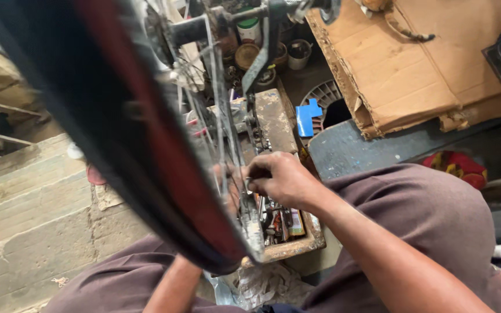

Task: The person sits on the floor and uses a spoke wrench to tighten the nipples on a bicycle wheel mounted in a truing stand. They rotate the wheel and adjust individual spokes to align the rim.

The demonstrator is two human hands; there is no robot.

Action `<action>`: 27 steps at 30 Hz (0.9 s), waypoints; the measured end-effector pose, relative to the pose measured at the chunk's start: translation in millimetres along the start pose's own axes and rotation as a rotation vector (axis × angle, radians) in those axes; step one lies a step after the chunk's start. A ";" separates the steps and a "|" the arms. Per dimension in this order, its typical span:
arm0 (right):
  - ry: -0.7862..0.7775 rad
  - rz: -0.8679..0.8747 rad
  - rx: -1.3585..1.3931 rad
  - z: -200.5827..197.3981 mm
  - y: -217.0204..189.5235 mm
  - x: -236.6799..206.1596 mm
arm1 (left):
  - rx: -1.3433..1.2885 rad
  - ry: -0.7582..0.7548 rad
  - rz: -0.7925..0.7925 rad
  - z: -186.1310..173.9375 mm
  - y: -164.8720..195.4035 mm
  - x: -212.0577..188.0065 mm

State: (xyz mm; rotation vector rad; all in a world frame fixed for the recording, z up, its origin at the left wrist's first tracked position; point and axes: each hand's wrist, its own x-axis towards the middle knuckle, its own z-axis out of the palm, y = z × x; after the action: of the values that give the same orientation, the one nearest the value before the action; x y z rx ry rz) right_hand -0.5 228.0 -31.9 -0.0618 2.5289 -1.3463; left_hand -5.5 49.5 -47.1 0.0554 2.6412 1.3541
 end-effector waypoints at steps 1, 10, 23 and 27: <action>0.004 0.010 0.004 1.6 0.0 0.7 | 0.004 -0.002 -0.006 -1.3 0.5 0.9; 0.186 -0.013 0.106 -19.0 -4.0 -5.8 | -0.433 0.022 0.146 16.0 -14.6 26.5; 0.018 -0.197 -0.063 -9.3 -12.2 -11.4 | -0.119 -0.119 0.039 13.2 -35.2 29.3; -0.024 -0.117 -0.006 -16.8 -28.8 -12.3 | -0.301 -0.323 0.177 8.0 -42.0 34.0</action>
State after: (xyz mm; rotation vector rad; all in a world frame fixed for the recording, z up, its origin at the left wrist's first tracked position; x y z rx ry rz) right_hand 4.4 227.3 3.3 -0.2297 2.5452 -1.3717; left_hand -35.7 35.1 -90.3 0.4375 2.1885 1.6266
